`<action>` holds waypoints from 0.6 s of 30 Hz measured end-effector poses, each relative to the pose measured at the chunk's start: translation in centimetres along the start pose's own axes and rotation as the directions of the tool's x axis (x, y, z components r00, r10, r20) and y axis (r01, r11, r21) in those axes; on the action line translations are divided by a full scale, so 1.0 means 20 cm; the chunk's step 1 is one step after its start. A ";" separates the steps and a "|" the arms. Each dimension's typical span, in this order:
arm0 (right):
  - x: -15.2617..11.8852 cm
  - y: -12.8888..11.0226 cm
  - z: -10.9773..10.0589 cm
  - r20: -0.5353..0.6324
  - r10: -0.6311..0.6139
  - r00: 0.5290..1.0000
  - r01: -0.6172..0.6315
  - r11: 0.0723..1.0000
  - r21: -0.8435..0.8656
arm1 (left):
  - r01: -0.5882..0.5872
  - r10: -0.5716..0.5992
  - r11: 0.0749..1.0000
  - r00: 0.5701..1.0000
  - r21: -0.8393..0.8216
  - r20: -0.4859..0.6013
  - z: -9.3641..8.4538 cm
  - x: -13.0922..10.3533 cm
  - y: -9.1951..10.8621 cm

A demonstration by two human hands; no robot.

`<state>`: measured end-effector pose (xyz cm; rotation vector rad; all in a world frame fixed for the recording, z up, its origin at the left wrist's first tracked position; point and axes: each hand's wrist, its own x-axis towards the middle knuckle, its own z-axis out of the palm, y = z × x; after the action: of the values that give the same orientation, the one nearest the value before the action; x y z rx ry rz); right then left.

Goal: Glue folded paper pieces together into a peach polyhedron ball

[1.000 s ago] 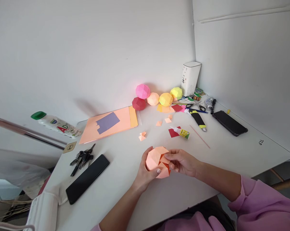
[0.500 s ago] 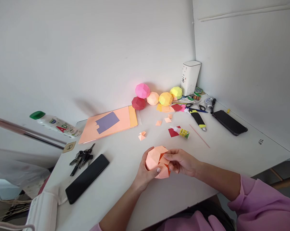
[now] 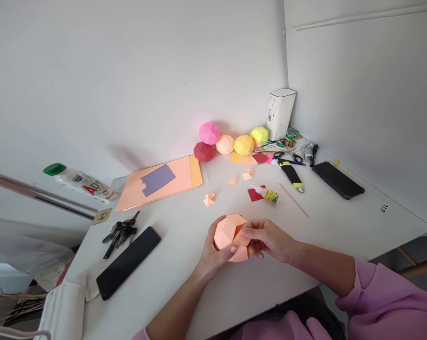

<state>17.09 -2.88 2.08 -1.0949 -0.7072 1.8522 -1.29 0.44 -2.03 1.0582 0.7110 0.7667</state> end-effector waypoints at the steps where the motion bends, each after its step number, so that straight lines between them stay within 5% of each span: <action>1: 0.00 0.00 0.00 0.003 -0.002 1.000 0.002 1.000 -0.006 | -0.002 0.002 1.000 1.000 0.001 0.003 0.00 0.00 0.00; 18: 0.00 -0.01 0.00 0.029 -0.023 0.999 0.026 0.997 -0.078 | -0.005 0.005 1.000 1.000 0.030 0.022 0.00 0.00 0.00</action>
<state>17.14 -2.90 2.21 -1.1069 -0.8125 1.8358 -1.31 0.47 -2.11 1.0942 0.7034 0.7499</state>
